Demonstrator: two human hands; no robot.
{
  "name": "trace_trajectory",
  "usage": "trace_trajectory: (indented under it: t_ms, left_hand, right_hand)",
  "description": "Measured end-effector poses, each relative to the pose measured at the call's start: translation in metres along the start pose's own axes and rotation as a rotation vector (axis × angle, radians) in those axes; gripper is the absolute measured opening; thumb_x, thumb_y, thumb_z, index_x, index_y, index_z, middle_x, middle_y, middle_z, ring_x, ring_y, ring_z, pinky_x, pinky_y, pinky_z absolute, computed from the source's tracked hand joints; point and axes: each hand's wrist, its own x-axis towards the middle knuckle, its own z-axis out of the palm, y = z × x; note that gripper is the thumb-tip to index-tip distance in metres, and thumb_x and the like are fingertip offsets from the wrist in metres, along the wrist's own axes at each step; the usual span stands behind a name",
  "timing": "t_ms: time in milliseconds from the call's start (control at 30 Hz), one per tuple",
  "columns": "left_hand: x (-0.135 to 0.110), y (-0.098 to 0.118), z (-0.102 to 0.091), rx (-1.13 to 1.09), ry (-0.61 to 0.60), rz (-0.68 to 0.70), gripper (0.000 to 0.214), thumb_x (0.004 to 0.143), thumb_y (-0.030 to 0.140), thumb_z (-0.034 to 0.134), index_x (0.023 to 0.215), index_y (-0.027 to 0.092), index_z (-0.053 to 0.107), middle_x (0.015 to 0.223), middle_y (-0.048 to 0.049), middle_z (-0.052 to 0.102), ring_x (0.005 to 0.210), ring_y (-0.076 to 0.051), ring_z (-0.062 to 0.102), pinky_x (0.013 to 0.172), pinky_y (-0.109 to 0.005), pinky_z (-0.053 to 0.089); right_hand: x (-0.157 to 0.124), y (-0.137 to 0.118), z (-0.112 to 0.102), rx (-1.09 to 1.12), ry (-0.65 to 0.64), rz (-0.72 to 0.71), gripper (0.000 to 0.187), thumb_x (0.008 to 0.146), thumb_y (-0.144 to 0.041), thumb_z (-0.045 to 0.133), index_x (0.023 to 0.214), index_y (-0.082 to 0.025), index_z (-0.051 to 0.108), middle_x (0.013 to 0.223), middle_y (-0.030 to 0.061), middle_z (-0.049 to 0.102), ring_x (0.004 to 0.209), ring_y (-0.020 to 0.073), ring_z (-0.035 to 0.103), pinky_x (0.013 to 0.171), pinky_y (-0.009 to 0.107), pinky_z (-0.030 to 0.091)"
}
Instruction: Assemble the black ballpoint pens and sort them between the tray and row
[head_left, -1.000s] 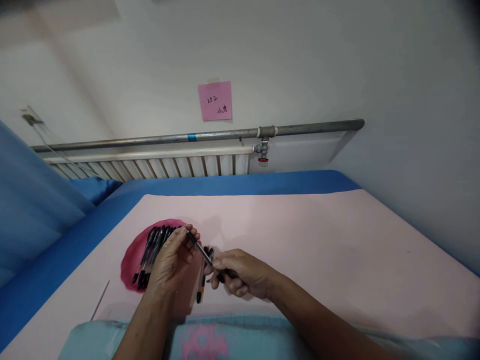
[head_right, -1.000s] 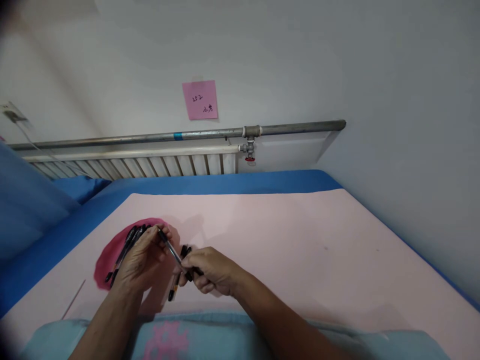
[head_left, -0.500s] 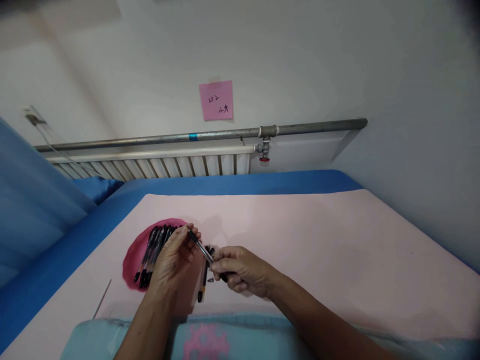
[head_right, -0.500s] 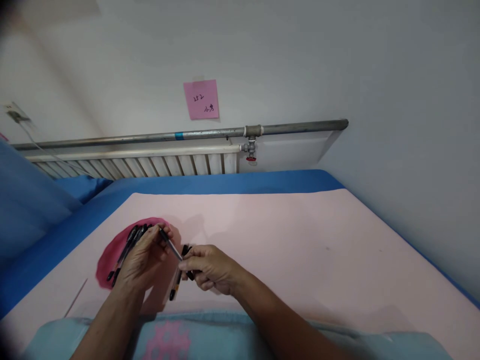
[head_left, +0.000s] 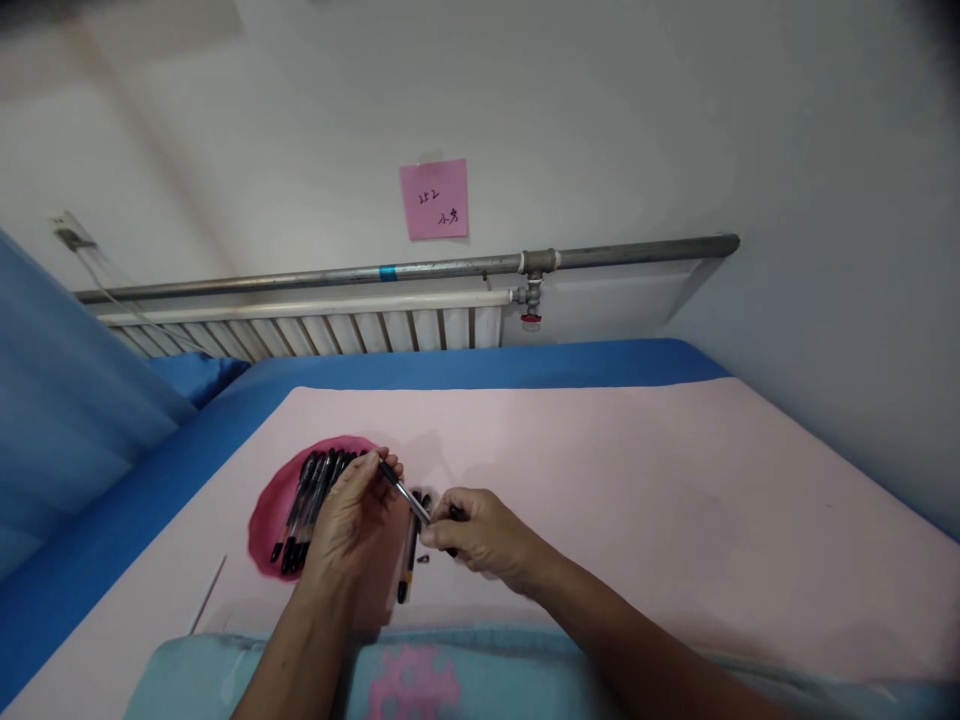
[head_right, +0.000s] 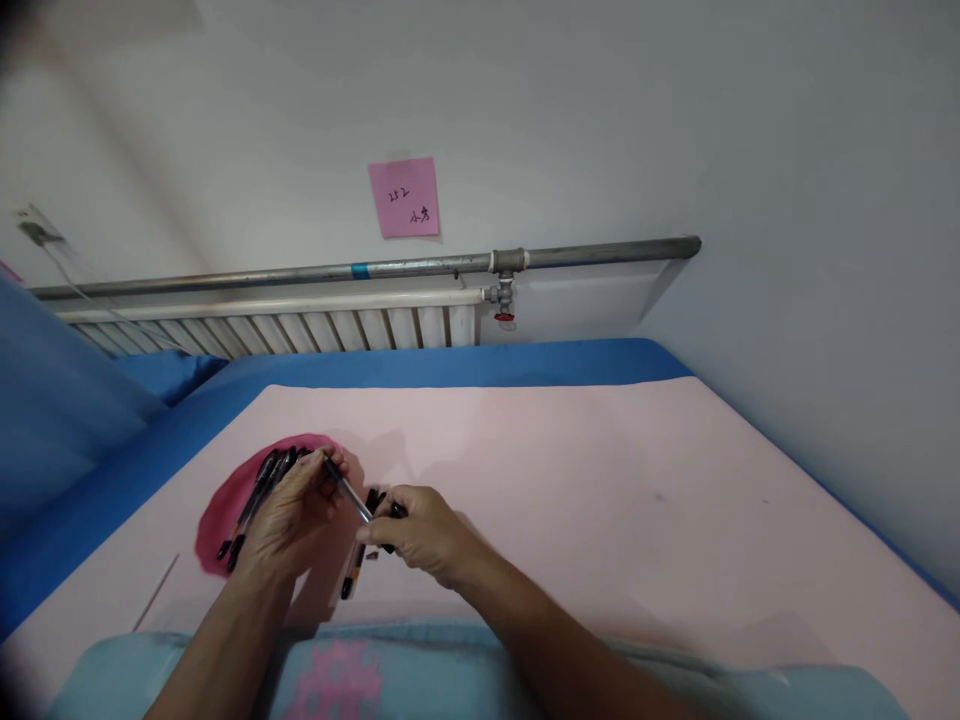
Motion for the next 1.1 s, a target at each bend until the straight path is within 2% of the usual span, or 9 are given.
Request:
trace_trajectory:
  t_ms: [133,267,367,533,667,767,933,1033,1100]
  left_hand:
    - [0.004,0.003,-0.002,-0.021,0.034,0.049,0.013,0.074,0.005,0.055,0.065,0.013,0.061,0.063,-0.0022,0.064,0.059,-0.009,0.059,0.059,-0.018,0.051]
    - [0.012,0.012,-0.011,-0.002,0.001,0.023,0.012,0.076,0.008,0.053,0.069,0.012,0.062,0.065,-0.0033,0.064,0.064,-0.011,0.062,0.062,-0.021,0.052]
    - [0.02,0.019,-0.02,-0.038,0.012,0.061,0.012,0.075,0.008,0.052,0.068,0.012,0.061,0.07,-0.0047,0.064,0.069,-0.012,0.062,0.065,-0.022,0.052]
    - [0.019,0.019,-0.021,-0.029,-0.098,-0.037,0.018,0.071,0.0,0.046,0.069,0.011,0.059,0.068,-0.0041,0.058,0.057,-0.007,0.054,0.052,-0.016,0.048]
    - [0.01,0.013,-0.015,0.086,-0.185,-0.124,0.007,0.075,0.012,0.055,0.076,0.009,0.061,0.066,-0.0036,0.055,0.051,-0.005,0.047,0.041,-0.014,0.041]
    - [0.006,0.01,-0.014,0.152,-0.219,-0.12,0.011,0.07,0.014,0.063,0.08,0.009,0.062,0.062,0.0002,0.051,0.046,-0.003,0.042,0.035,-0.013,0.033]
    - [0.006,0.007,-0.014,0.19,-0.189,-0.024,0.013,0.061,0.011,0.07,0.068,0.012,0.059,0.058,0.0035,0.049,0.045,-0.003,0.042,0.035,-0.014,0.031]
    - [0.009,0.01,-0.016,0.18,-0.173,-0.012,0.014,0.061,0.009,0.069,0.067,0.012,0.057,0.058,0.0038,0.048,0.045,-0.004,0.042,0.036,-0.015,0.032]
    - [0.012,0.015,-0.019,0.15,-0.167,-0.008,0.013,0.063,0.009,0.068,0.065,0.013,0.056,0.057,0.0043,0.046,0.044,-0.003,0.04,0.035,-0.015,0.031]
  right_hand:
    - [0.002,0.008,0.0,-0.095,0.075,-0.038,0.023,0.059,-0.026,0.068,0.066,-0.018,0.048,0.053,-0.0074,0.045,0.046,0.004,0.039,0.041,0.016,0.027]
    - [-0.001,0.001,0.0,-0.067,0.006,0.018,0.016,0.064,-0.026,0.063,0.067,-0.019,0.048,0.044,-0.0096,0.039,0.037,0.0036,0.032,0.036,0.016,0.023]
    - [-0.005,-0.007,0.0,-0.01,-0.041,0.024,0.01,0.066,-0.021,0.059,0.066,-0.018,0.049,0.04,-0.0107,0.036,0.034,0.0022,0.027,0.035,0.015,0.02]
    - [-0.008,-0.012,0.001,0.099,-0.042,0.025,0.011,0.071,-0.022,0.055,0.064,-0.018,0.046,0.037,-0.0117,0.033,0.03,0.0012,0.022,0.033,0.015,0.014]
    - [-0.009,-0.012,0.0,0.139,-0.073,0.046,0.013,0.074,-0.021,0.051,0.062,-0.017,0.045,0.035,-0.0117,0.032,0.029,0.0009,0.021,0.033,0.015,0.012]
    - [-0.008,-0.011,-0.001,0.125,-0.108,0.057,0.013,0.073,-0.021,0.052,0.062,-0.017,0.046,0.037,-0.0112,0.035,0.028,0.0009,0.023,0.032,0.016,0.013]
    - [-0.007,-0.009,-0.002,0.114,-0.154,0.067,0.012,0.072,-0.022,0.054,0.064,-0.017,0.046,0.043,-0.0098,0.041,0.029,0.0008,0.026,0.031,0.016,0.015]
    - [-0.006,-0.007,-0.002,0.07,-0.152,0.074,0.011,0.072,-0.022,0.054,0.065,-0.017,0.048,0.042,-0.0106,0.038,0.029,0.0007,0.024,0.032,0.016,0.015]
    - [-0.005,-0.006,-0.002,0.026,-0.162,0.071,0.008,0.072,-0.022,0.053,0.067,-0.017,0.05,0.046,-0.0092,0.043,0.03,0.0009,0.026,0.032,0.016,0.016]
